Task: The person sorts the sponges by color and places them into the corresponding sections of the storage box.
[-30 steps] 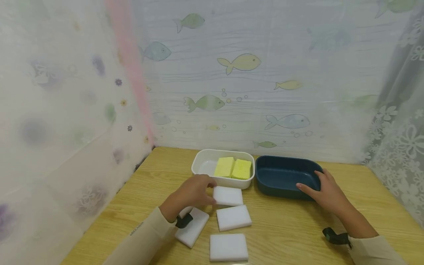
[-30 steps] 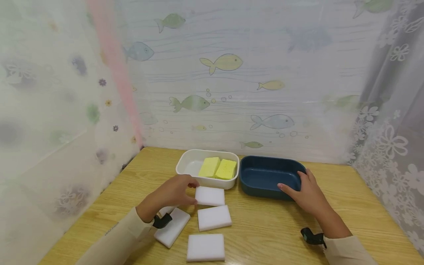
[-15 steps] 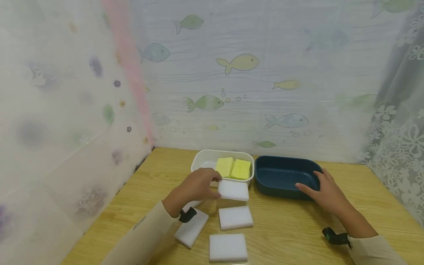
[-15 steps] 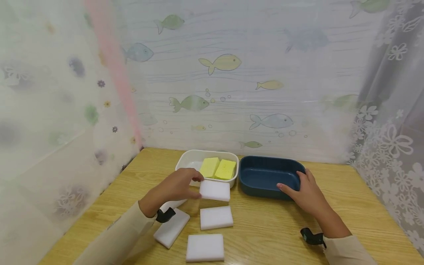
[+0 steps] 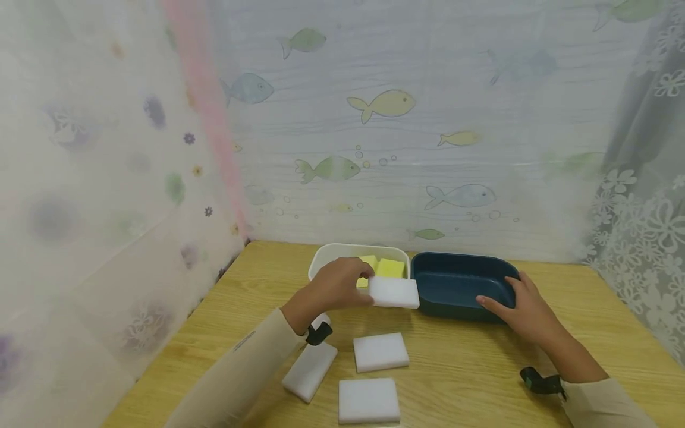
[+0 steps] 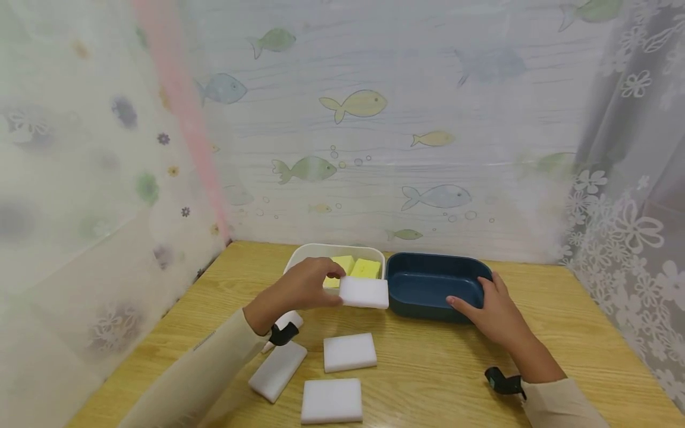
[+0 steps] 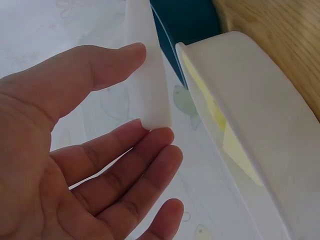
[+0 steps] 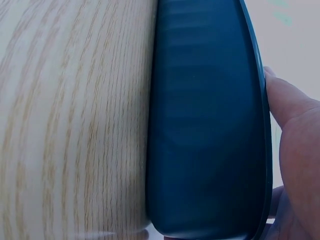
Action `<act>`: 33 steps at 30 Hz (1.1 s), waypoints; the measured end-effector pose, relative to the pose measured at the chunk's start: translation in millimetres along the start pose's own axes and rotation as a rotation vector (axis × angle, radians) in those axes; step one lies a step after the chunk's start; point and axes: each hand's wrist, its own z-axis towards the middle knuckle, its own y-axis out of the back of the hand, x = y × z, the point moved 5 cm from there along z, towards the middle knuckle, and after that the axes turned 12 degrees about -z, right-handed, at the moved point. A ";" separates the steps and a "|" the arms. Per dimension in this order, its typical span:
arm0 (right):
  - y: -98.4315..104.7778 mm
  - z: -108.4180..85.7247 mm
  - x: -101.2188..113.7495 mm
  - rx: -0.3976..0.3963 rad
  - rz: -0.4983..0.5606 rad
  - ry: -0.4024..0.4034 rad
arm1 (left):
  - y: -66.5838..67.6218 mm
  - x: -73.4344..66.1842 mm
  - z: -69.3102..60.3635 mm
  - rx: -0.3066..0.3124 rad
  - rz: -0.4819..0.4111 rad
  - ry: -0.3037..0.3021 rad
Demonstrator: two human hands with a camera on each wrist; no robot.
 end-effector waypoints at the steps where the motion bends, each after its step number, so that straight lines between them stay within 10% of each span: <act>1: 0.3 -0.2 -0.2 0.001 0.001 0.000 | -0.2 -1.7 2.7 -0.002 0.005 -0.002; 33: -0.1 3.2 -1.4 0.005 -0.020 0.011 | -44.6 -40.8 100.7 0.035 0.051 0.019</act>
